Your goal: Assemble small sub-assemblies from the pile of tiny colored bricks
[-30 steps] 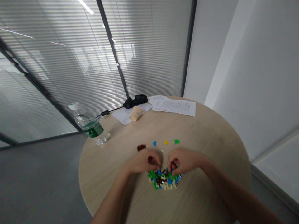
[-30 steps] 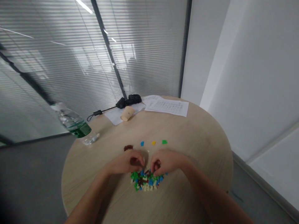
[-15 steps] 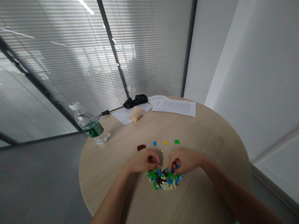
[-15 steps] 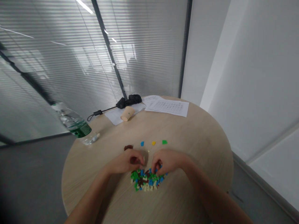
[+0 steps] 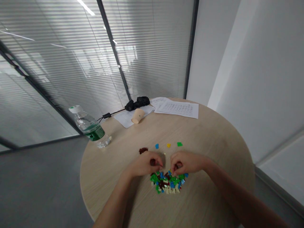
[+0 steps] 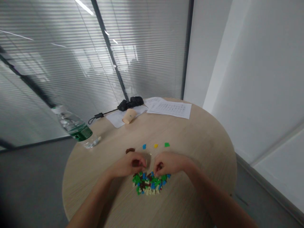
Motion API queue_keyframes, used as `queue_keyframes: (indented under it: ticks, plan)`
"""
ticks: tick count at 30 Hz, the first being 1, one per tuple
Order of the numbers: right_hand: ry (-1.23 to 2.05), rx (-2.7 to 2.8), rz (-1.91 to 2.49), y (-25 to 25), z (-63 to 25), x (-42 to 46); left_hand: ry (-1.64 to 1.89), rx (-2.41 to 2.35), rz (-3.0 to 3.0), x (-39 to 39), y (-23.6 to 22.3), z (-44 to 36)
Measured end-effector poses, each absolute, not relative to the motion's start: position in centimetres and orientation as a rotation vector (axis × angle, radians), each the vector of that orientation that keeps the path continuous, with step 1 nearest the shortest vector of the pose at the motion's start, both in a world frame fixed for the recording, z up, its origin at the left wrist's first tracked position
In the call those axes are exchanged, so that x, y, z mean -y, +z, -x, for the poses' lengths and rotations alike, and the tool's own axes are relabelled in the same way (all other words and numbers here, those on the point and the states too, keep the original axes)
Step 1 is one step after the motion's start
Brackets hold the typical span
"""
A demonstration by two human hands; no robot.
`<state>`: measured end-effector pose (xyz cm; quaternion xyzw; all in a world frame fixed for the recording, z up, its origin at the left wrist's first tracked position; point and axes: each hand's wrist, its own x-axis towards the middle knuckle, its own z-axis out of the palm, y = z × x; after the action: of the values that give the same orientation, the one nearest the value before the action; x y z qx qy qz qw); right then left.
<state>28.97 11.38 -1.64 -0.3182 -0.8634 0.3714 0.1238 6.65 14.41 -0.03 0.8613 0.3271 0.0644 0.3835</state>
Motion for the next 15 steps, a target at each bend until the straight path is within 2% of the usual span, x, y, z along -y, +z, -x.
queue_keyframes:
  ticks: [4,9,15]
  plan:
    - [1.247,2.301,0.889,-1.2,-29.2,-11.4,0.188,-0.826,-2.172,-14.3,0.1,-6.7]
    - [1.577,1.836,1.043,-1.3,-30.1,-11.9,0.192,-0.793,-2.14,-14.3,0.2,-6.9]
    - [1.643,1.638,1.007,-1.3,-31.2,-12.5,0.212,-0.767,-2.16,-14.3,0.3,-6.8]
